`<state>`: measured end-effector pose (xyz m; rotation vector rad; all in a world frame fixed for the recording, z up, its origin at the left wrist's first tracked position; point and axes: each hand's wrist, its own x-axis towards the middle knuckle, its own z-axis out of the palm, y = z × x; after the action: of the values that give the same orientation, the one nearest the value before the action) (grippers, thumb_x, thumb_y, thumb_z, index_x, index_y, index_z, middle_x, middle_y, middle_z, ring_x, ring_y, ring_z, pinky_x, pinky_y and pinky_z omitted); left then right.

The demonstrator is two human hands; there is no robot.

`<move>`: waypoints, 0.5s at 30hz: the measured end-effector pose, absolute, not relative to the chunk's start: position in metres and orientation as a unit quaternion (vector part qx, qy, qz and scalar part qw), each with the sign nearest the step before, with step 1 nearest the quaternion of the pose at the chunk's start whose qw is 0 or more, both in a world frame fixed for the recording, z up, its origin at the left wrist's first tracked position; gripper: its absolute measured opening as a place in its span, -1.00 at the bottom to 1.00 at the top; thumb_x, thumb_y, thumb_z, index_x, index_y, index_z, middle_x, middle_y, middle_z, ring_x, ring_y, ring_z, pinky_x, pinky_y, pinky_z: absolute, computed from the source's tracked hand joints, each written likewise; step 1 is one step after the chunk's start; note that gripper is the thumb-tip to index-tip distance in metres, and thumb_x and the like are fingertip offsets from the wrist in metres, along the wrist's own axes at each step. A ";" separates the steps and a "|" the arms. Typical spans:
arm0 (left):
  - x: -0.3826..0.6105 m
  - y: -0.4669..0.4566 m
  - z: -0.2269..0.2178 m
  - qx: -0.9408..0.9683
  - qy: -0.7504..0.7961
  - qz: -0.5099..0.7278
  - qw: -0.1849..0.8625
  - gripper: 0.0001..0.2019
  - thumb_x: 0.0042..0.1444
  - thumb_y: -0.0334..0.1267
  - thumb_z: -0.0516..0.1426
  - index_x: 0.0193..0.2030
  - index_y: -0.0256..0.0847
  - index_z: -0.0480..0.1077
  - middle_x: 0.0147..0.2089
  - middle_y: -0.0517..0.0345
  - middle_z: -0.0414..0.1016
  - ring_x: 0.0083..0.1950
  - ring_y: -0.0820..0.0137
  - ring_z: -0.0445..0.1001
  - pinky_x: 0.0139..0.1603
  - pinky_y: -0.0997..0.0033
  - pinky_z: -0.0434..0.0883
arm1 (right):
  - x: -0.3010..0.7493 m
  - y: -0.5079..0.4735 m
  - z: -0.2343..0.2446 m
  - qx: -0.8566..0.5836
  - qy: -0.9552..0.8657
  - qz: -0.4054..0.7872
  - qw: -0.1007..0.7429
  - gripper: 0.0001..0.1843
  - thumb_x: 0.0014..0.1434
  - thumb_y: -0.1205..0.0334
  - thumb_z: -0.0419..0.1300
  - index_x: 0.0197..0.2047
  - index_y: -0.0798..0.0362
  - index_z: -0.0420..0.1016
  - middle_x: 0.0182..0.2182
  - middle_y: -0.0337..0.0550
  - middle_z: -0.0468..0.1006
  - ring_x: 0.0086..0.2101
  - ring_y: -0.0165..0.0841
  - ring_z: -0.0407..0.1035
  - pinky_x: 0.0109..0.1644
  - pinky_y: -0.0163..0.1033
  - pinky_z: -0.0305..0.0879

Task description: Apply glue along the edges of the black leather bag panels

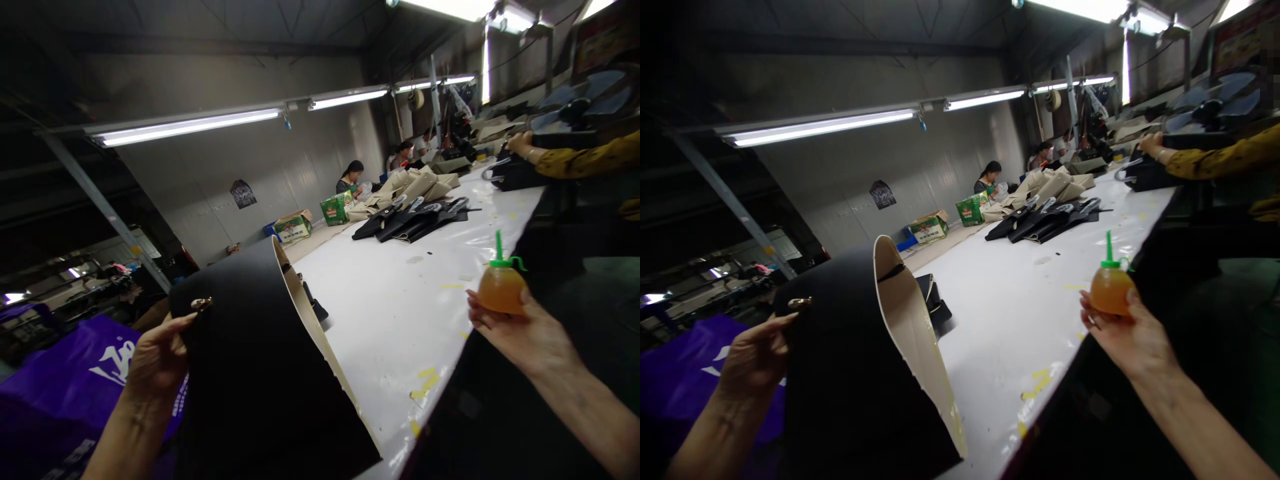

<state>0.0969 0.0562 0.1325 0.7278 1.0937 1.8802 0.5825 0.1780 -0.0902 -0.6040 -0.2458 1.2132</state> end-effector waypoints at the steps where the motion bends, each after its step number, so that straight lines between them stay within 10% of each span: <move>1: 0.097 0.054 0.140 0.294 0.437 0.749 0.403 -0.60 -0.01 -0.72 -0.10 -0.25 -0.33 0.46 -0.38 0.05 0.62 -0.42 0.35 0.61 -0.39 0.48 0.58 | 0.568 0.185 -0.085 -0.264 -0.108 0.577 0.765 -0.74 0.27 0.17 0.07 -0.06 0.03 0.50 -0.05 0.17 0.52 -0.15 -0.15 0.52 -0.29 -0.18 0.58; 6: 0.102 0.050 0.174 0.334 0.421 0.760 0.365 -0.66 0.08 -0.65 -0.01 -0.16 -0.28 0.48 -0.32 0.06 0.64 -0.35 0.30 0.62 -0.35 0.42 0.60 | 0.520 0.208 -0.075 -0.218 -0.116 0.631 0.736 -0.70 0.06 0.53 0.17 -0.12 0.13 0.50 -0.08 0.05 0.54 -0.12 -0.12 0.52 -0.09 -0.09 0.56; 15: 0.103 0.087 0.214 0.254 0.395 0.816 0.336 -0.87 -0.01 -0.61 0.10 -0.40 -0.39 0.43 -0.45 -0.01 0.54 -0.47 0.32 0.53 -0.46 0.39 0.54 | 0.483 0.225 -0.103 -0.228 -0.152 0.669 0.691 -0.56 -0.10 0.58 0.30 -0.14 0.02 0.59 0.00 -0.08 0.50 -0.19 -0.17 0.55 -0.15 -0.24 0.58</move>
<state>0.1026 0.0872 0.2140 0.6620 1.0299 2.1287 0.4828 0.2248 -0.1028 -0.5095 -0.3400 1.4967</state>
